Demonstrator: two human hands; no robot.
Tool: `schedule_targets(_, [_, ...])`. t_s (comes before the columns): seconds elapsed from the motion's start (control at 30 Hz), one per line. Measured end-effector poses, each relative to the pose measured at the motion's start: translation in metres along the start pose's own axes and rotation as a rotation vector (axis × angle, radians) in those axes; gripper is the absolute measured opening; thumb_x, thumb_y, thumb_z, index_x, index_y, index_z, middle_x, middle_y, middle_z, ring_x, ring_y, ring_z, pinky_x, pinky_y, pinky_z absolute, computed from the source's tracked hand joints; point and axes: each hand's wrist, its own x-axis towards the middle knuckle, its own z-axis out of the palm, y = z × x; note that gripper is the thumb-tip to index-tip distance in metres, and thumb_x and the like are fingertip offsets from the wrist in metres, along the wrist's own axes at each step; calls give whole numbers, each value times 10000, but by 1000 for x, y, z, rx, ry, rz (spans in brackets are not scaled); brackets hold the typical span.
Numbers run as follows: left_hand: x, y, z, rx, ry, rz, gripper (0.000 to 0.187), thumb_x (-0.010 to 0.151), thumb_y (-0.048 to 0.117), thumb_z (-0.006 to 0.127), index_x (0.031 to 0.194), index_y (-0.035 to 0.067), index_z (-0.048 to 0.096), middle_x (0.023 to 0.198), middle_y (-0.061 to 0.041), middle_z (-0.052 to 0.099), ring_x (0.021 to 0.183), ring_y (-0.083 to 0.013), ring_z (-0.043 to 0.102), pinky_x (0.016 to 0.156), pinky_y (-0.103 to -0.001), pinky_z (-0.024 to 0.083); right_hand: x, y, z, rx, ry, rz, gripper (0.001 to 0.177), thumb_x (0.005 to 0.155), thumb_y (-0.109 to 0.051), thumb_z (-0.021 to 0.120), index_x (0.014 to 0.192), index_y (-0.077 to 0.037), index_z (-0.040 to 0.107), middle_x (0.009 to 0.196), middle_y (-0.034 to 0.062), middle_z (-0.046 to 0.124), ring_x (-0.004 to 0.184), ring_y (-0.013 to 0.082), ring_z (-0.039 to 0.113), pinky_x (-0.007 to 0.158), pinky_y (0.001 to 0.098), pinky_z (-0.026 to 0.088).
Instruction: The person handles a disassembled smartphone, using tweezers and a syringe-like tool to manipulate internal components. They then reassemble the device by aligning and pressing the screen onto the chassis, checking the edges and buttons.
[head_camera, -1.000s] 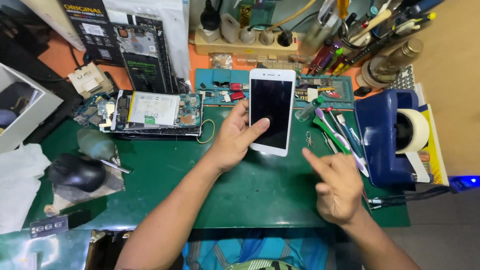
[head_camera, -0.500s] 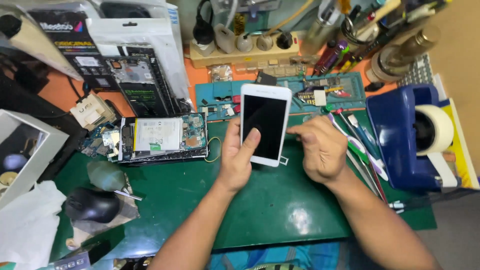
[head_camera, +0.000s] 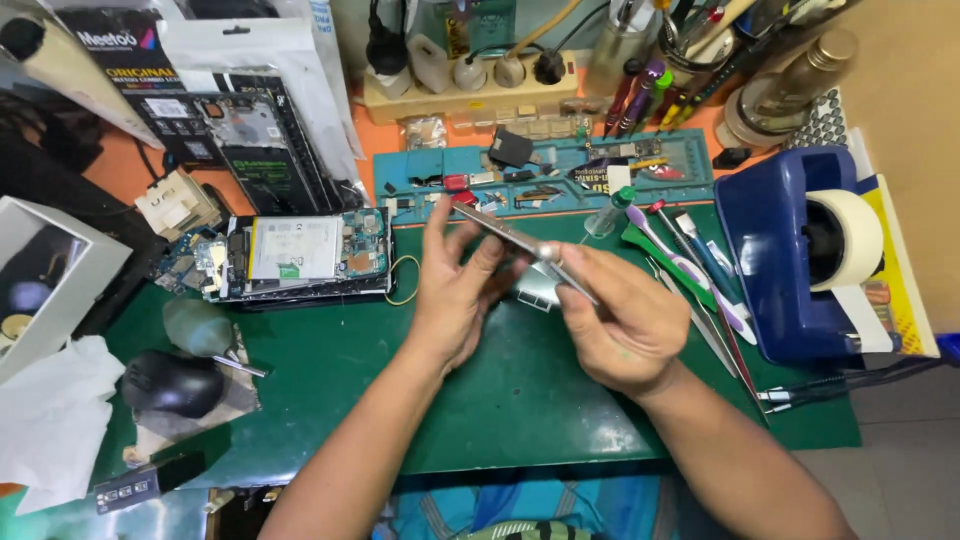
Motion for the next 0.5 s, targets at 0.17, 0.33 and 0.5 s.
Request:
schedule_targets(0.17, [5,-18,-19,-306,-161,-143,648,793,339,562,1319,187,215,1103,-121,468,869,-244,581,710,-416,545,12,-16,12,139,-120,-11,201,680,81,614,878,107,594,853,259,608,783,414,628,648,461,521])
schedule_targets(0.33, [9,-1,-21,-282,-60,25,718,739,122,620,1316,127,192,895,-38,391,768,-136,493,649,-355,556,7,-16,12,190,-251,169,210,675,-9,632,862,84,621,849,227,624,783,350,644,626,409,526])
schedule_targets(0.5, [13,-2,-24,-129,33,288,782,627,-4,710,1265,60,262,942,-47,452,784,-123,486,657,-248,503,-1,-14,12,244,-252,404,152,714,16,589,850,78,618,815,203,641,728,240,654,593,341,530])
